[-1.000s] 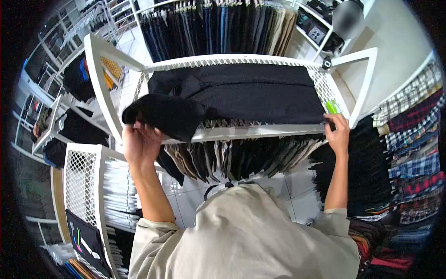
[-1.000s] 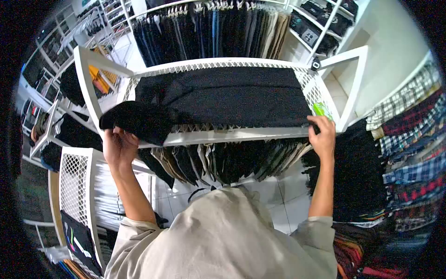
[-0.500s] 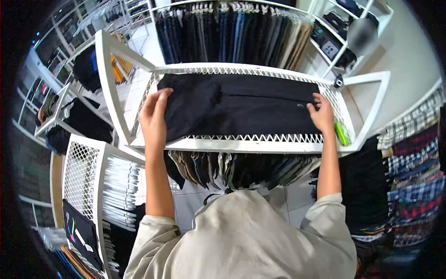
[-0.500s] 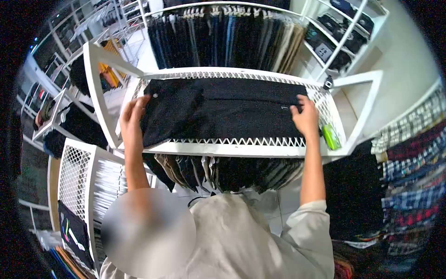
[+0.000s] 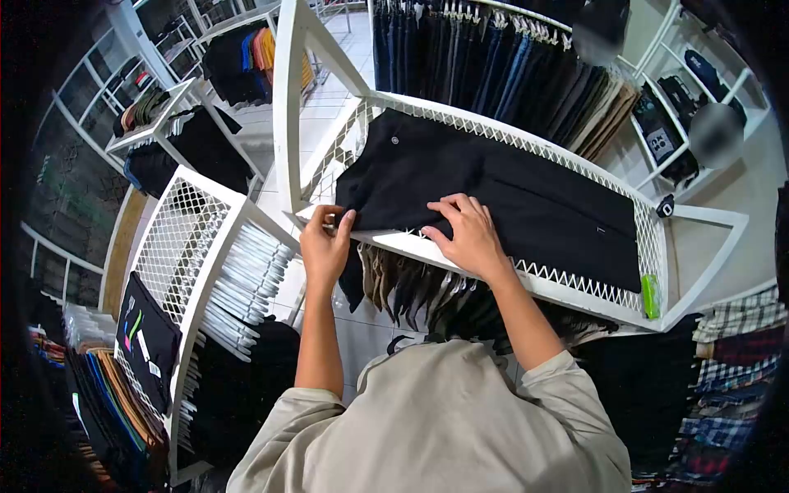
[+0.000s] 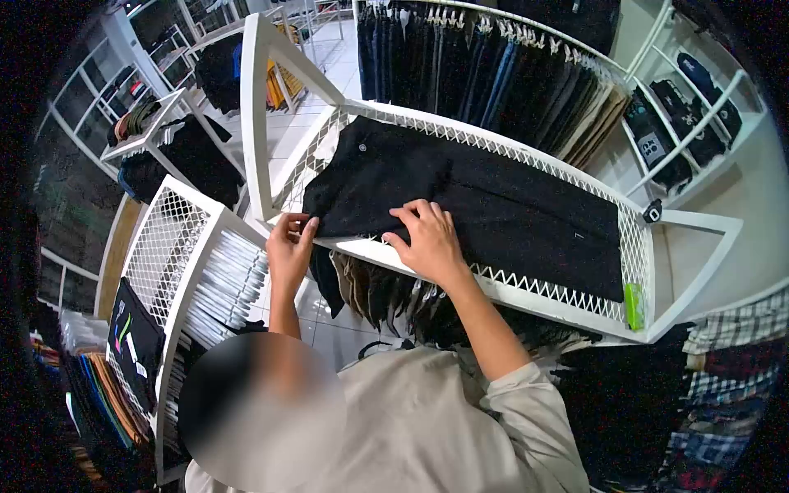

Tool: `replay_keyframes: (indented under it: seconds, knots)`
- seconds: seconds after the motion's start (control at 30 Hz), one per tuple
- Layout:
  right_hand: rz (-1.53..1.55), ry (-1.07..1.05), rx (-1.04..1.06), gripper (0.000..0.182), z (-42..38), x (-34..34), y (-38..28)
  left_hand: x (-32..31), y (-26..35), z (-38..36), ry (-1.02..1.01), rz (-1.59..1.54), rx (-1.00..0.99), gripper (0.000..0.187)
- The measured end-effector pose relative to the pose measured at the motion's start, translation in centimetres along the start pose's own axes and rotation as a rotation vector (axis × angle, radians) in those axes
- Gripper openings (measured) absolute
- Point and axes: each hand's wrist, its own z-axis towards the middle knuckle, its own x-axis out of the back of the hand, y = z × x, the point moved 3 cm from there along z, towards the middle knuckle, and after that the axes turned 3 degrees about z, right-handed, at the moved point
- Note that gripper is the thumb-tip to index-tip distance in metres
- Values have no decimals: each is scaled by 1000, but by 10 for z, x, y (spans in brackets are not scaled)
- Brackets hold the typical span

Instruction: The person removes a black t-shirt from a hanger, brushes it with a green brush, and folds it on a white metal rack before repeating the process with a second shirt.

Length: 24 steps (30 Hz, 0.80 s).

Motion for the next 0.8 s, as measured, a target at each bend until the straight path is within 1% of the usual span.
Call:
replay_keyframes:
  seconds: [0.03, 0.1, 0.13, 0.17, 0.23, 0.27, 0.3, 0.37, 0.43, 0.47, 0.57, 0.6, 0.63, 0.7, 0.77, 0.8]
  knots:
    - [1, -7, 3, 42, -2, -5, 2, -1, -3, 6, 3, 1, 7, 31]
    - [-28, 65, 19, 46, -9, -7, 3, -1, -5, 21, 40, -14, -48, 28]
    - [-13, 49, -19, 48, -13, -6, 4, -3, -2, 25, 86, -19, -97, 28]
    - [-16, 50, -22, 48, -18, -3, 3, -2, -2, 24, 83, -23, -98, 28]
    - [-82, 102, -68, 48, -33, 3, 3, 1, 11, 22, 91, 261, -148, 30]
    - [-81, 123, -108, 50, -44, 7, 5, -3, 1, 20, 123, 270, -138, 31]
    - [-100, 139, -148, 50, -57, 12, 10, -1, 6, 13, 187, 339, -229, 27]
    - [-217, 236, -237, 51, -87, 27, 21, -4, 3, 4, 302, 332, -322, 23]
    - [-270, 305, -356, 50, -118, 48, 33, -6, 17, -11, 256, 231, -286, 20]
    - [-315, 337, -409, 49, -133, 59, 41, -8, 27, -20, 192, 164, -291, 18]
    - [-417, 400, -523, 46, -173, 92, 70, -28, 57, -50, 22, 58, -398, 17]
    - [-440, 409, -553, 47, -184, 102, 81, -39, 62, -60, -57, 37, -386, 16]
    - [-459, 419, -583, 47, -193, 112, 92, -48, 71, -70, -106, 57, -462, 15]
    - [-521, 425, -616, 50, -212, 127, 114, -68, 92, -91, -216, -16, -522, 14]
    - [-575, 436, -641, 51, -225, 139, 131, -84, 111, -110, -270, -62, -607, 14]
    - [-581, 436, -663, 52, -230, 144, 136, -92, 121, -119, -323, -65, -596, 14]
